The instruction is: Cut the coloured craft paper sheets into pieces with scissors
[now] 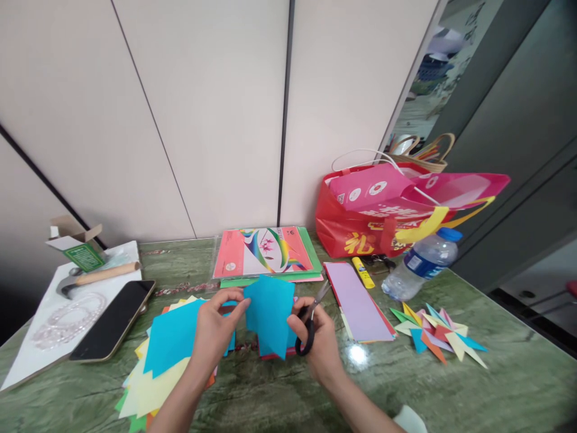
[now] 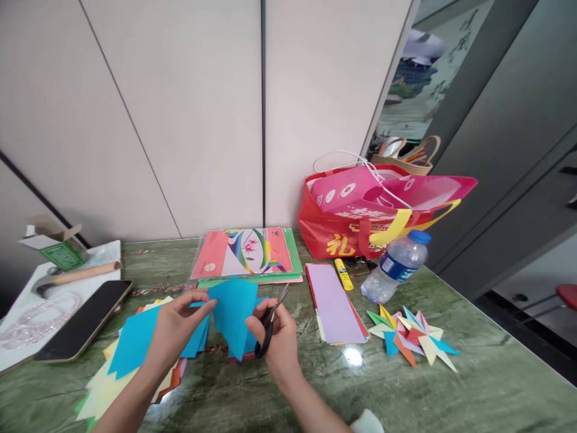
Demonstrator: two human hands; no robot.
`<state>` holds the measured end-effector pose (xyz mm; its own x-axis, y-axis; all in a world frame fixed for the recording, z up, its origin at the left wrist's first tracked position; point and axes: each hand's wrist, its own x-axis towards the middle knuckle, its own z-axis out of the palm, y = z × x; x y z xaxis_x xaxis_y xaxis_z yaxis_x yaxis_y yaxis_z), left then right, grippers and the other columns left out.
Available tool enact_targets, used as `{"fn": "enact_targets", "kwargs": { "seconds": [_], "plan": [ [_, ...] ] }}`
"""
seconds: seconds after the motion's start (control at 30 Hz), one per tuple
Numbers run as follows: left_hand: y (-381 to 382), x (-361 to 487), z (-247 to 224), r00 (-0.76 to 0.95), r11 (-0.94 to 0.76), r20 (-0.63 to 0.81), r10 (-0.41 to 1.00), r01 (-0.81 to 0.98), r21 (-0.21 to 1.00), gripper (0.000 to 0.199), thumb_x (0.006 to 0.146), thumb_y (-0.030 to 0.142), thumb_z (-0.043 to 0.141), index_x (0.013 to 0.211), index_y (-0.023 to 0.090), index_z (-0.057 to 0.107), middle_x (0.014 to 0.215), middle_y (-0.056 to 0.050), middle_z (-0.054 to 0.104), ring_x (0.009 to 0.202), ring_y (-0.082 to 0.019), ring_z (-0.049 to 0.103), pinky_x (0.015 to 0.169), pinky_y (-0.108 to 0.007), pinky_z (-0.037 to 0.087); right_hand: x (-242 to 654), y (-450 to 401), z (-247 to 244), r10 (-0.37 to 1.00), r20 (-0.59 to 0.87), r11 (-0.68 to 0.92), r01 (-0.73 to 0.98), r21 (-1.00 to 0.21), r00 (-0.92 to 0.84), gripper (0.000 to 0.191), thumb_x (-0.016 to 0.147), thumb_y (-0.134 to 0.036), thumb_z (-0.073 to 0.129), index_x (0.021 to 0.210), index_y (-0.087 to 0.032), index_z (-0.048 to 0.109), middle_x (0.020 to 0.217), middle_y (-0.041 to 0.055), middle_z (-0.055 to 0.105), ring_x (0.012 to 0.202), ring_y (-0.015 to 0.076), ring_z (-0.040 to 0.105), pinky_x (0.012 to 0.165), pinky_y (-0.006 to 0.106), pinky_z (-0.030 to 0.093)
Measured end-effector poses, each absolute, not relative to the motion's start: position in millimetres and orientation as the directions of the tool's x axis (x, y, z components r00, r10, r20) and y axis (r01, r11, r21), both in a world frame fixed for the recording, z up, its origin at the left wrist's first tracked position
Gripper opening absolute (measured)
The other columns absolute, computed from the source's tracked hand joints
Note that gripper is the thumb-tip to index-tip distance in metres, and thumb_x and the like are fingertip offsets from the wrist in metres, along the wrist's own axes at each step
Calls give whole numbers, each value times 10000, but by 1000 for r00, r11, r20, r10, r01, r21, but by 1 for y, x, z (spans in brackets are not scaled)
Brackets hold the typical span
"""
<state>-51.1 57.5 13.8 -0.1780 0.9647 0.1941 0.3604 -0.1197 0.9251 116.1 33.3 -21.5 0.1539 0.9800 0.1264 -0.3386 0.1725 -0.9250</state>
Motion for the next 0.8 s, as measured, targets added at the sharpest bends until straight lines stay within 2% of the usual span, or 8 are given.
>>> {"fn": "enact_targets", "kwargs": {
  "seconds": [0.1, 0.23, 0.3, 0.43, 0.5, 0.57, 0.67, 0.8],
  "plan": [
    [55, -51, 20, -94, -161, 210, 973, 373, 914, 203, 641, 377, 613, 608, 191, 540, 672, -6, 572, 656, -150, 543, 615, -255, 439, 116, 34, -21, 991, 124, 134, -428, -894, 52, 235, 657, -353, 671, 780, -212, 529, 619, -21, 604, 594, 159, 582, 580, 280, 464],
    [45, -40, 28, 92, -63, 47, 995, 173, 983, 236, 719, 431, 530, 695, 209, 453, 551, 34, 511, 564, -136, 527, 549, -245, 418, 114, 34, -22, 996, 86, 72, -452, -889, -10, 317, 623, -397, 695, 833, -213, 544, 785, 42, 663, 700, 211, 611, 657, 350, 477],
    [39, -33, 29, 133, -1, -12, 991, 102, 995, 249, 735, 451, 508, 723, 220, 417, 494, 51, 496, 501, -132, 518, 507, -242, 411, 114, 35, -22, 1000, 19, 9, -427, -904, -19, 385, 584, -485, 689, 833, -216, 567, 781, 47, 660, 682, 221, 602, 621, 349, 481],
    [34, -27, 27, 138, 46, -60, 989, 105, 993, 287, 717, 492, 509, 746, 227, 404, 416, 73, 464, 389, -115, 460, 397, -211, 345, 113, 34, -22, 985, -133, -166, -438, -883, -107, 516, 572, -681, 546, 820, -231, 591, 649, 30, 628, 567, 206, 562, 490, 316, 451],
    [36, -28, 25, 145, 51, -64, 987, 90, 995, 279, 717, 483, 515, 758, 222, 425, 414, 79, 455, 377, -102, 436, 376, -195, 323, 113, 34, -22, 985, -133, -167, -455, -875, -105, 470, 597, -639, 566, 830, -231, 576, 594, 0, 581, 537, 177, 533, 475, 285, 431],
    [40, -33, 23, 131, 51, -60, 990, 66, 997, 262, 723, 458, 525, 771, 213, 445, 429, 81, 456, 390, -88, 423, 393, -189, 337, 114, 34, -21, 992, -105, -129, -491, -862, -77, 400, 597, -517, 655, 848, -222, 557, 582, -28, 531, 520, 143, 500, 480, 254, 412],
    [47, -43, 22, 42, 50, -52, 998, 34, 998, 260, 715, 436, 555, 790, 205, 464, 434, 93, 418, 409, -69, 388, 428, -180, 347, 117, 36, -22, 994, -100, -102, -547, -831, -34, 409, 545, -368, 743, 868, -204, 553, 611, -40, 499, 496, 103, 456, 455, 215, 362],
    [56, -64, 25, -56, 99, -100, 993, -19, 995, 287, 675, 432, 600, 789, 191, 494, 468, 91, 423, 424, -56, 377, 445, -171, 349, 124, 44, -28, 982, -119, -29, -513, -858, 144, 402, 497, -276, 781, 829, -187, 573, 600, -60, 492, 479, 69, 429, 440, 182, 307]
  ]
}}
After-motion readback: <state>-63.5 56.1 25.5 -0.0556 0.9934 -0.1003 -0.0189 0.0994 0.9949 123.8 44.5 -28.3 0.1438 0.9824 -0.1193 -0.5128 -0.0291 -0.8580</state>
